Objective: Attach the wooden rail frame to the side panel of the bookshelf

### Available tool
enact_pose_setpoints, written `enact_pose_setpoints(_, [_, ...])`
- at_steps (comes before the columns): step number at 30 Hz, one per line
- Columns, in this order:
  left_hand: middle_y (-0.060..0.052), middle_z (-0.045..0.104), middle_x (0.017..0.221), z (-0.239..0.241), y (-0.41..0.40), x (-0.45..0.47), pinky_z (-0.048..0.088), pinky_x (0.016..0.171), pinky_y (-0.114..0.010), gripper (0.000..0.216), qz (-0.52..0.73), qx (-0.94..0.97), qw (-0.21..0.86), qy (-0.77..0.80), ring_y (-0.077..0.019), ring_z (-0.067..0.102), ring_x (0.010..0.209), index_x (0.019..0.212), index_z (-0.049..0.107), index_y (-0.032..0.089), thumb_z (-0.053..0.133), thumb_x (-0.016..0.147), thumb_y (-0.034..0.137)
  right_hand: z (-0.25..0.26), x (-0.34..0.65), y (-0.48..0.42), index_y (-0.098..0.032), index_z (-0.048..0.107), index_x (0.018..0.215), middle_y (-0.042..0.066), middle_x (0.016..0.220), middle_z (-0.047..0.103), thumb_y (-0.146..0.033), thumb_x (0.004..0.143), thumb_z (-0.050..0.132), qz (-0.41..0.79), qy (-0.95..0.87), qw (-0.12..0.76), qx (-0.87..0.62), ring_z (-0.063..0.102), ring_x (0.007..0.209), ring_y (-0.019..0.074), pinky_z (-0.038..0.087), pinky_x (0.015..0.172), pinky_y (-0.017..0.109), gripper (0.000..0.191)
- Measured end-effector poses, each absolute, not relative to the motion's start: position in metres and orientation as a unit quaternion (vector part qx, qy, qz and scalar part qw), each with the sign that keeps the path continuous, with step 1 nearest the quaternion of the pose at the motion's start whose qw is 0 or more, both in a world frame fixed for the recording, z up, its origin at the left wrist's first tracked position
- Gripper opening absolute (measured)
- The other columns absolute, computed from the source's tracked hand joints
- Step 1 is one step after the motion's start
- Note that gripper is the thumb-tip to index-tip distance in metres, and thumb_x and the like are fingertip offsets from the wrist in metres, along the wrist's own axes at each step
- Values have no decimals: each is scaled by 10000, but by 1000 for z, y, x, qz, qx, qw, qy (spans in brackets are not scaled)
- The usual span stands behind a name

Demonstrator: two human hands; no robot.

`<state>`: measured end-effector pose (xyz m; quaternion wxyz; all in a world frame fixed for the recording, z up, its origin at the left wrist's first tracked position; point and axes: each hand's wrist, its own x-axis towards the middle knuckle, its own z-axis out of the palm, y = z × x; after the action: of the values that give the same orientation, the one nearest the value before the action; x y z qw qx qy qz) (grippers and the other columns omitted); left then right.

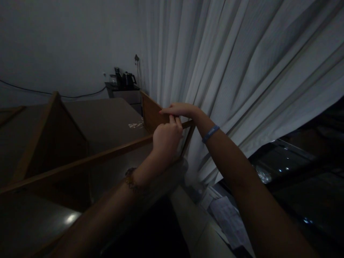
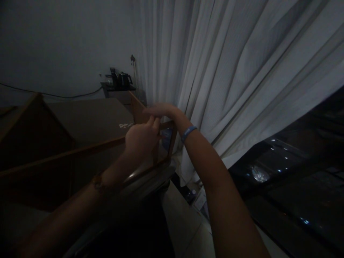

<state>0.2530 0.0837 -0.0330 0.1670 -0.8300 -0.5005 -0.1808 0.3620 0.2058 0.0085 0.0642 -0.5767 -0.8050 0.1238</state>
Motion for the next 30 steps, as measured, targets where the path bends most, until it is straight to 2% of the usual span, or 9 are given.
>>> enact_pose_setpoints(3, [-146, 646, 1135, -33, 84, 253, 477, 592, -302, 425, -175, -829, 171, -504, -247, 691, 775, 1248, 497, 103, 560, 871, 289, 6, 361, 217, -137, 684, 702, 16, 609, 592, -430, 879, 529, 99, -815, 43, -569, 580, 656, 144, 448, 663, 268, 376])
enact_pose_setpoints(8, [-139, 644, 1130, -35, 84, 252, 472, 593, -284, 370, -170, -826, 179, -507, -233, 691, 780, 1179, 525, 114, 560, 876, 324, 12, 351, 217, -122, 689, 687, 27, 636, 588, -312, 856, 541, 70, -810, -16, -582, 585, 711, 165, 433, 698, 286, 295])
enact_pose_setpoints(18, [-134, 641, 1108, -35, 86, 253, 506, 562, -314, 386, -169, -827, 168, -509, -265, 691, 768, 1171, 524, 92, 576, 870, 328, 20, 345, 202, -131, 670, 715, 11, 577, 538, -265, 814, 532, 63, -800, -36, -595, 478, 594, 118, 326, 545, 229, 217])
enact_pose_setpoints(30, [-133, 622, 1153, -34, 86, 252, 492, 562, -303, 419, -165, -830, 182, -501, -247, 689, 776, 1201, 501, 93, 567, 878, 353, 21, 347, 198, -126, 677, 753, 28, 605, 555, -233, 837, 521, 67, -804, -32, -590, 487, 640, 140, 346, 547, 241, 207])
